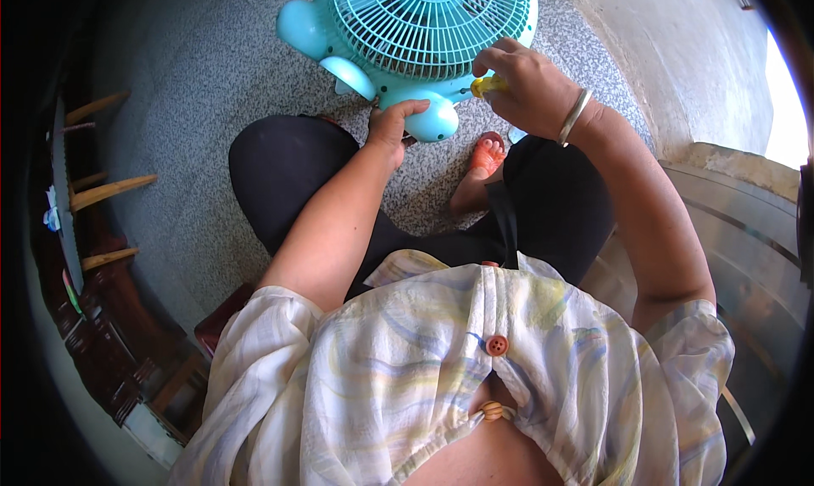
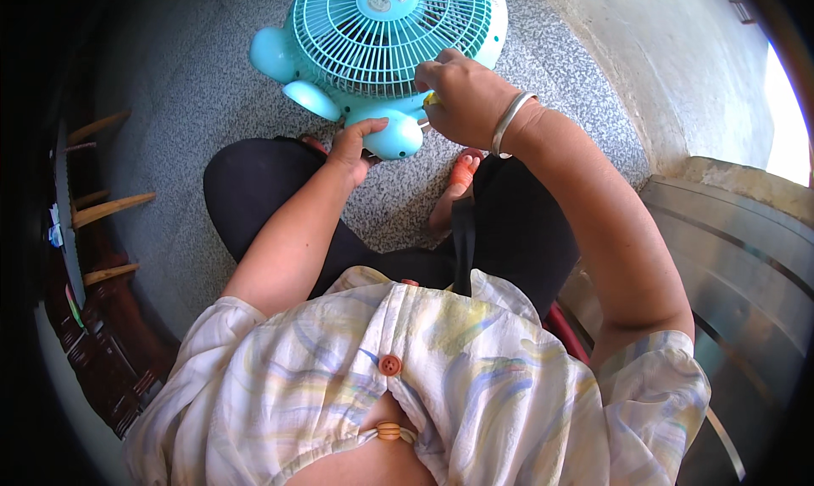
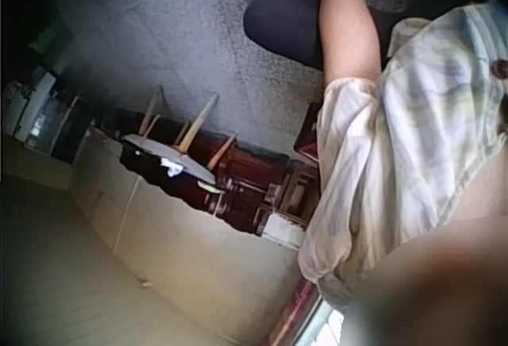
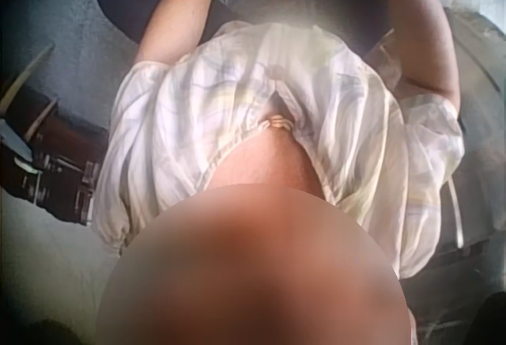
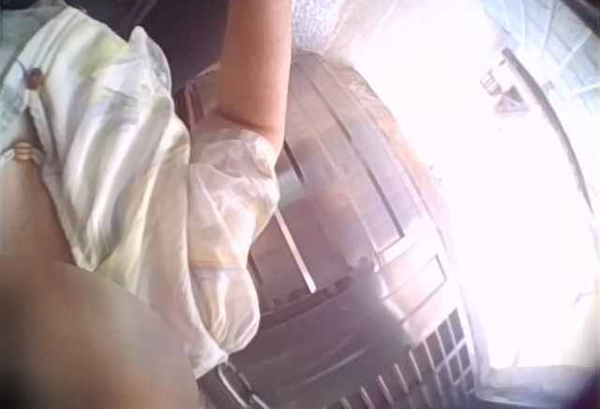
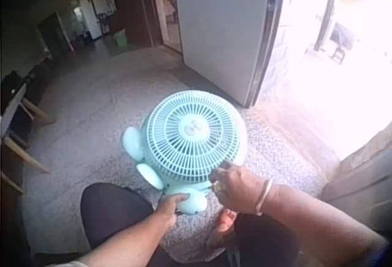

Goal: Repairing a small blue electric fan using a screwdriver.

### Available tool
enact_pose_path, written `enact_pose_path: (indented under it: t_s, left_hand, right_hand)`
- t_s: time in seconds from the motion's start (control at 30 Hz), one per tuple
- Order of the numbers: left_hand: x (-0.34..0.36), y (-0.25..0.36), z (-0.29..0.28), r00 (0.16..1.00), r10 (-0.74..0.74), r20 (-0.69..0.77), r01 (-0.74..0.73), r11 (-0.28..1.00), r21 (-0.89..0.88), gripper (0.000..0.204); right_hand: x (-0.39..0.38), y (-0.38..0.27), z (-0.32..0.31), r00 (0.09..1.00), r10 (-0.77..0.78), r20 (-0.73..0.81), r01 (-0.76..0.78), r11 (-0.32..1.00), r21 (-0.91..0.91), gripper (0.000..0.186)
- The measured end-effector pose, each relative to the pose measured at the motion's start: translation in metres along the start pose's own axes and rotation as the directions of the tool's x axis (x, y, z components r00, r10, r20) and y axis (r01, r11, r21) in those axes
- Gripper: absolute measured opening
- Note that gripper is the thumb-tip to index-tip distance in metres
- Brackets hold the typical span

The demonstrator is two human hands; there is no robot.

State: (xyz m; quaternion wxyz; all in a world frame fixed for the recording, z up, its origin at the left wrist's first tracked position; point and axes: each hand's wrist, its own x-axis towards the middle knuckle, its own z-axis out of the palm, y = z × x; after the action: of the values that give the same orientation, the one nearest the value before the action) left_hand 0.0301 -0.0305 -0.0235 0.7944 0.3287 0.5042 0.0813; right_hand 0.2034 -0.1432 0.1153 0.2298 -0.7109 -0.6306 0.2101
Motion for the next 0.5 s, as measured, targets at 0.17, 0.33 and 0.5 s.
enact_pose_path:
  t_s: [0.17, 0.33, 0.5]
  left_hand:
    - [0.0, -0.002, 0.0, 0.999, 0.028, -0.028, -0.029, 0.999, -0.021, 0.043]
    - [-0.005, 0.001, 0.002, 0.999, 0.029, -0.017, -0.029, 1.0, -0.011, 0.049]
    - [0.004, -0.002, -0.002, 1.0, 0.025, -0.009, -0.025, 1.0, -0.015, 0.055]
  right_hand:
    - [0.005, -0.002, -0.001, 0.974, 0.034, 0.222, 0.005, 0.985, -0.17, 0.018]
    - [0.019, -0.019, -0.001, 0.951, 0.205, 0.233, -0.117, 0.932, -0.342, 0.016]
    - [0.038, -0.002, 0.0, 0.947, 0.283, 0.154, -0.24, 0.938, -0.25, 0.018]
